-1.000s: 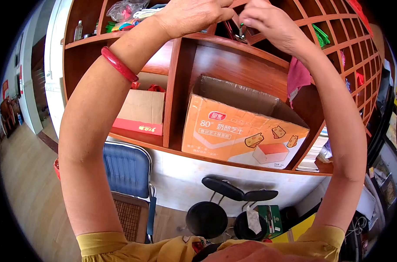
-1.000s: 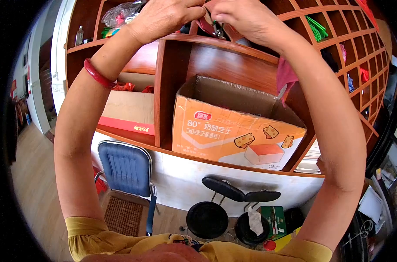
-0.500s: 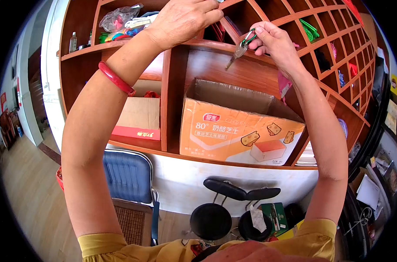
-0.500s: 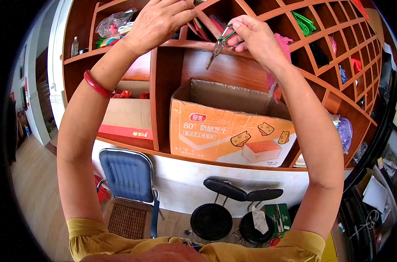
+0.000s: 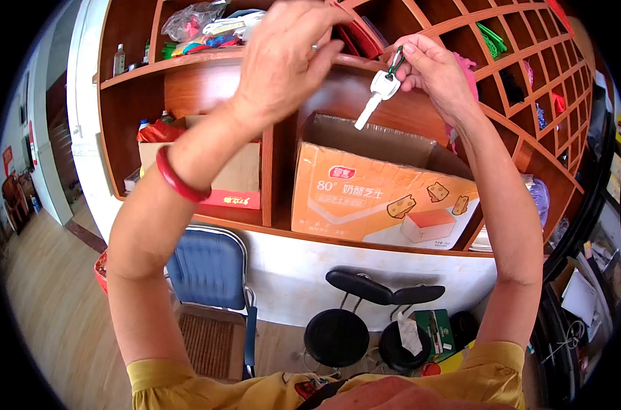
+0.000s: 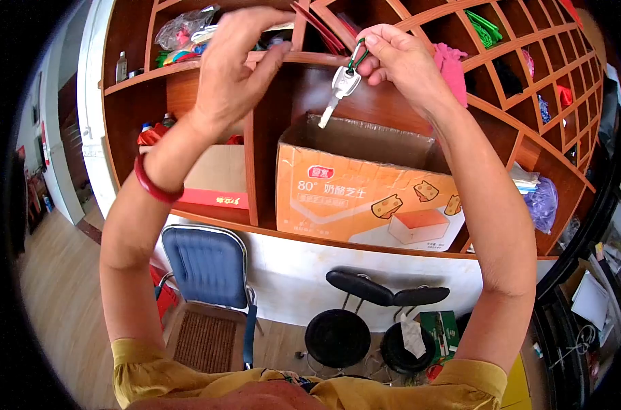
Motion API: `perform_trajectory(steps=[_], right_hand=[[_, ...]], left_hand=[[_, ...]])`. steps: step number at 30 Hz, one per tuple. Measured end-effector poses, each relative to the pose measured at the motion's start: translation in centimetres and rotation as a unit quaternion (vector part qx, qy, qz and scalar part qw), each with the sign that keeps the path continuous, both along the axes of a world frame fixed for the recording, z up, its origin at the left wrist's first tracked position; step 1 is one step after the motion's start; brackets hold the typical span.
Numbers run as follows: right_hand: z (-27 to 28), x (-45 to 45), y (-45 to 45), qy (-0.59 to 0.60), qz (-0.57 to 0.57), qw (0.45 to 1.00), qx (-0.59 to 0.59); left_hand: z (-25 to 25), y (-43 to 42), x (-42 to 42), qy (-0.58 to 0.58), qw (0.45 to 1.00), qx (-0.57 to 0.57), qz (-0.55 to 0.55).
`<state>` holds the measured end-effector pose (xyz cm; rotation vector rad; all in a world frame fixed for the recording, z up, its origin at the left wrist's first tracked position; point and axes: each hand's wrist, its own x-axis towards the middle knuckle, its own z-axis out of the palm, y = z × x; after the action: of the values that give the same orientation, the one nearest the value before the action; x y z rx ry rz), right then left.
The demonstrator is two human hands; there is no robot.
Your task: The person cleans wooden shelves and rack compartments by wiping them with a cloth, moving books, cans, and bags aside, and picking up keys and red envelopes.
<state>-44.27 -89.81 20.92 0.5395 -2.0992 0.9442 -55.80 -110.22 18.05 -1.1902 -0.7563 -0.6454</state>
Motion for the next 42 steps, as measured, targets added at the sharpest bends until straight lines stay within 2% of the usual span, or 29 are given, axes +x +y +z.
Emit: perform_trajectory(steps=[1,2,3,4,6,10,16,17,18,20,22,24,27,32,36,38,42], right_hand=[[-0.3,-0.1,-0.2,-0.003,0.003,1.000,-0.001],[-0.5,-0.1,-0.5,-0.013,0.008,1.000,-0.007],[-0.7,-0.2,-0.8,-0.023,0.014,1.000,-0.014],[-0.9,-0.2,-1.2,-0.028,0.018,0.999,-0.013],[-1.4,-0.2,-1.9,-0.030,0.014,0.999,0.000],[-2.5,0.3,-3.7,-0.055,-0.011,0.998,0.024],[-4.5,0.1,-3.8,-0.092,0.028,0.995,0.038],[-4.8,0.1,-3.9,-0.105,0.035,0.993,0.037],[-5.0,0.1,-4.1,-0.116,0.044,0.992,0.036],[-5.7,-0.2,-4.2,-0.125,0.055,0.990,0.037],[-6.4,-0.6,-4.2,-0.149,0.079,0.985,0.031],[-6.9,-0.8,-4.3,-0.155,0.103,0.982,0.025],[-7.7,-1.1,-4.9,-0.171,0.118,0.978,0.035],[-9.9,-2.5,-6.2,-0.242,0.178,0.954,-0.003],[-11.8,-3.4,-8.0,-0.269,0.205,0.941,0.023],[-12.7,-3.8,-9.2,-0.277,0.230,0.932,0.028],[-14.3,-4.3,-12.1,-0.295,0.258,0.919,0.047]], left_hand=[[-1.6,0.3,0.2,-0.122,0.987,-0.066,-0.077],[-3.1,0.8,0.7,-0.243,0.949,-0.129,-0.152],[-4.1,0.7,1.5,-0.334,0.904,-0.198,-0.181],[-5.2,1.5,1.6,-0.441,0.815,-0.250,-0.281],[-6.7,1.7,2.9,-0.519,0.740,-0.294,-0.310],[-8.9,1.8,4.4,-0.574,0.659,-0.290,-0.390],[-11.0,0.8,6.0,-0.601,0.607,-0.314,-0.415],[-11.5,0.8,6.1,-0.626,0.570,-0.317,-0.427],[-11.9,0.7,6.4,-0.630,0.572,-0.311,-0.425],[-12.7,0.4,6.9,-0.643,0.499,-0.297,-0.499],[-13.2,0.0,7.3,-0.658,0.487,-0.292,-0.495],[-13.9,-0.3,7.5,-0.649,0.452,-0.284,-0.541],[-15.2,-1.0,7.6,-0.636,0.448,-0.286,-0.559],[-17.4,-2.8,8.5,-0.660,0.423,-0.237,-0.574],[-20.0,-4.6,8.9,-0.666,0.409,-0.185,-0.597],[-21.1,-5.7,9.4,-0.665,0.378,-0.140,-0.629],[-23.8,-7.9,9.7,-0.640,0.389,-0.095,-0.656]])
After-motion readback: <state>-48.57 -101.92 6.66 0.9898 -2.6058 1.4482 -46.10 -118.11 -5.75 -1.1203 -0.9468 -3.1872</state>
